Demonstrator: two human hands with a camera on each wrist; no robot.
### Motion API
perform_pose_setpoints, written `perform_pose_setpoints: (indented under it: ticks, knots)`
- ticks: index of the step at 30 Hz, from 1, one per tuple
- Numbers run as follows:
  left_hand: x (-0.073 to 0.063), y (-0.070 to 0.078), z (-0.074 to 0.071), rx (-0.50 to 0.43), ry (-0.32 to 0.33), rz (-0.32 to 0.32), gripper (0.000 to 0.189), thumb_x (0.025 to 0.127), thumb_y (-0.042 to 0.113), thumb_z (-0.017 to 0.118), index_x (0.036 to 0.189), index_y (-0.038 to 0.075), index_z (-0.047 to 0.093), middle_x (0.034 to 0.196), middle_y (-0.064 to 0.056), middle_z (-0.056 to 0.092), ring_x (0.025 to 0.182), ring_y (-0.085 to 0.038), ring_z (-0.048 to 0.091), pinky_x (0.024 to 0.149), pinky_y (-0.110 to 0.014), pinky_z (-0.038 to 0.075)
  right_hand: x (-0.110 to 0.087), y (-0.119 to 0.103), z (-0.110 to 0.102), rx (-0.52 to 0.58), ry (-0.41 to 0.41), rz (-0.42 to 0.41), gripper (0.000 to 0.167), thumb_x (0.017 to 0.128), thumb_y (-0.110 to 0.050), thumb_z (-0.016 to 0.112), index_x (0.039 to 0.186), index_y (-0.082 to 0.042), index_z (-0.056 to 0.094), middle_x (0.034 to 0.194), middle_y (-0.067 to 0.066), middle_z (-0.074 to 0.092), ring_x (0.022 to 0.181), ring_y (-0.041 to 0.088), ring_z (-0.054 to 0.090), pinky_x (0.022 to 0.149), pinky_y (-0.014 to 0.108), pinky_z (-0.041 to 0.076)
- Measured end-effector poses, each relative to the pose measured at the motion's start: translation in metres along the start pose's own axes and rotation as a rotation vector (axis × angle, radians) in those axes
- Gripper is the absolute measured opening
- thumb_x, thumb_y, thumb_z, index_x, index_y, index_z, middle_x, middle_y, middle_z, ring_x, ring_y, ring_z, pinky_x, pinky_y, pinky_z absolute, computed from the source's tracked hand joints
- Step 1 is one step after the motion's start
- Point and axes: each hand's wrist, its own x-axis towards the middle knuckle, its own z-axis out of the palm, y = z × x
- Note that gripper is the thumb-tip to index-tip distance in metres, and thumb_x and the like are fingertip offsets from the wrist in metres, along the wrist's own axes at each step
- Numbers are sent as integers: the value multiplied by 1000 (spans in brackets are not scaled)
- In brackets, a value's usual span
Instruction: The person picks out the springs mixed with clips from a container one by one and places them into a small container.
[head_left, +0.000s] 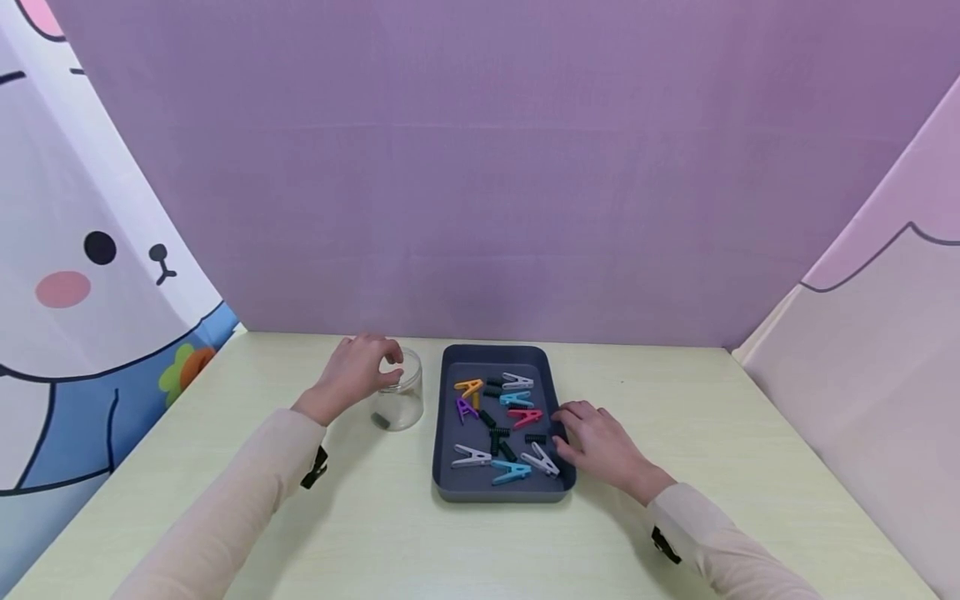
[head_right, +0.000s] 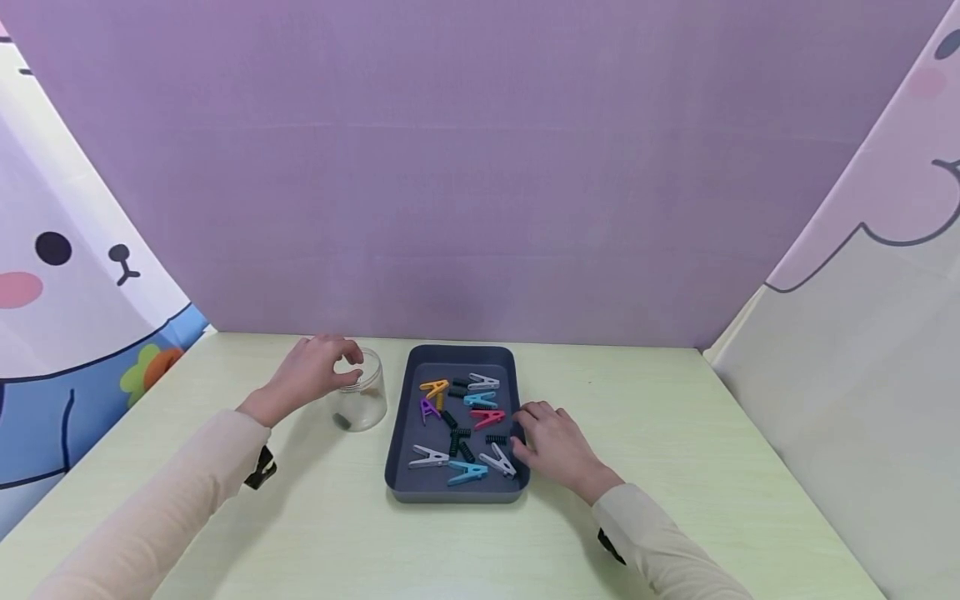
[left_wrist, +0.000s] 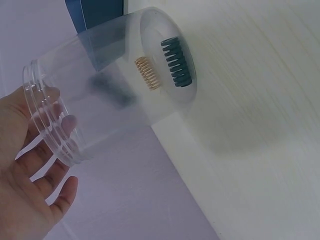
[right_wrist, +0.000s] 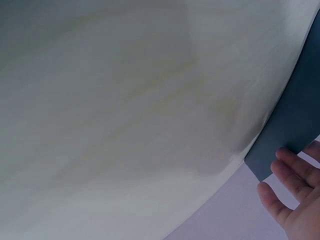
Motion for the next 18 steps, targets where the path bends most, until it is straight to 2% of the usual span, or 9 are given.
perform_pose_setpoints:
  ticks: [12, 18]
  knots:
    - [-2, 1, 0, 5, 7, -11, 14, 76, 20, 68, 88, 13, 67, 85, 0, 67, 87, -24, 59, 76, -45, 40, 0, -1, -2, 13, -29, 21, 34, 83, -32, 62, 107, -9, 63, 113, 7, 60, 106, 21, 54, 86, 45, 47]
    - [-2, 2, -1, 34, 18, 4, 17, 76, 21, 68, 91, 13, 67, 87, -1, 68, 87, -24, 59, 76, -44, 40, 0, -1, -1, 18, -20, 21, 33, 82, -31, 63, 107, -9, 64, 113, 7, 60, 106, 21, 54, 85, 45, 47]
